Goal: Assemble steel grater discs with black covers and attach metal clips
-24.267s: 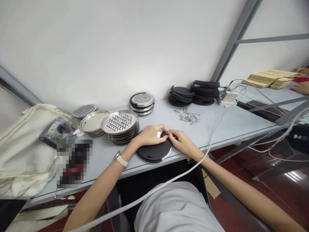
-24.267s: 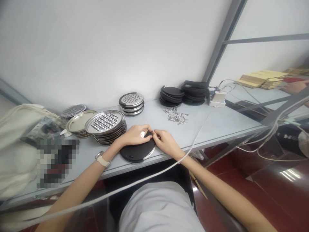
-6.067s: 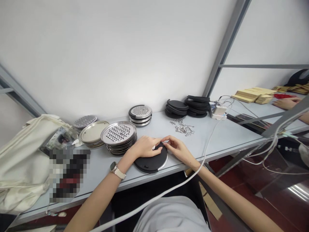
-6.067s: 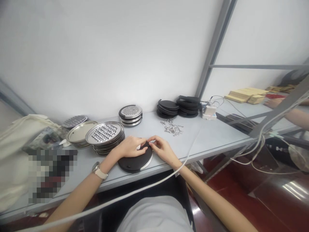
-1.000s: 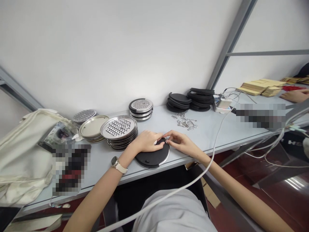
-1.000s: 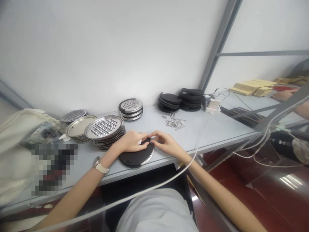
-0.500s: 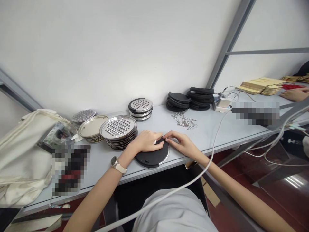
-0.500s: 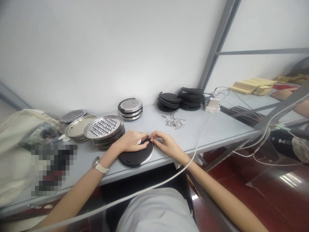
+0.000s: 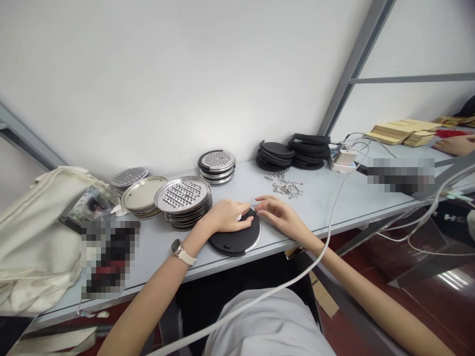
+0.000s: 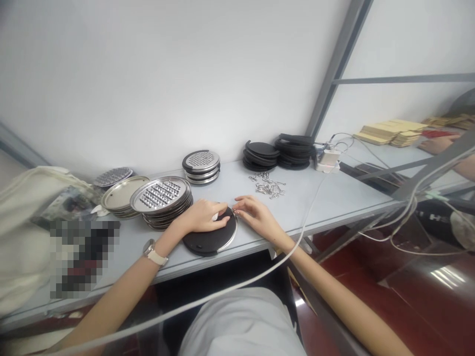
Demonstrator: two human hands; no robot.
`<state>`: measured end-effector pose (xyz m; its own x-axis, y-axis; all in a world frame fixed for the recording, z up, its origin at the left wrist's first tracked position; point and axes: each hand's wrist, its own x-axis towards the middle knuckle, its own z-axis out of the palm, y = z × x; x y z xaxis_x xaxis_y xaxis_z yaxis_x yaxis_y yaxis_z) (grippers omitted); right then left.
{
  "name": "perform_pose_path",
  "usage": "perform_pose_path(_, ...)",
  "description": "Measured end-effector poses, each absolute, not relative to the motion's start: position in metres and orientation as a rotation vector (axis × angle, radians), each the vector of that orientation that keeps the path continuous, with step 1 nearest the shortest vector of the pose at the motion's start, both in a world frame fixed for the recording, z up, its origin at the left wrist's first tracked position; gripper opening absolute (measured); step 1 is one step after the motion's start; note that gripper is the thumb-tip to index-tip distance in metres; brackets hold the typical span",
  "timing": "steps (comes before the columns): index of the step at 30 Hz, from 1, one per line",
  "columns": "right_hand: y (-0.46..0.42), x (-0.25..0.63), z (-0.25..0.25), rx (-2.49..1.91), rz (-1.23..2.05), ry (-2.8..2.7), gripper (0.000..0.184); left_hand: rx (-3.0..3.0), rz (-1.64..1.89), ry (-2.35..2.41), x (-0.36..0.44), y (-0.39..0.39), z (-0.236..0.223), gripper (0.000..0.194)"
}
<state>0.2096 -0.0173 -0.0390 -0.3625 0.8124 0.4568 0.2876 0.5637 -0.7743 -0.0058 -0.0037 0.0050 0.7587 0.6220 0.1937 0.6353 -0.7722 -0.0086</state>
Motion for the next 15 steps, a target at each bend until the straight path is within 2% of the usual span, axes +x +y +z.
perform_pose_path(15,-0.0199,0.2084,-0.0336,-0.933,0.863,-1.909,0.021,-2.883,-0.248,-1.047,-0.0052,-0.0043,0.0066,0.026)
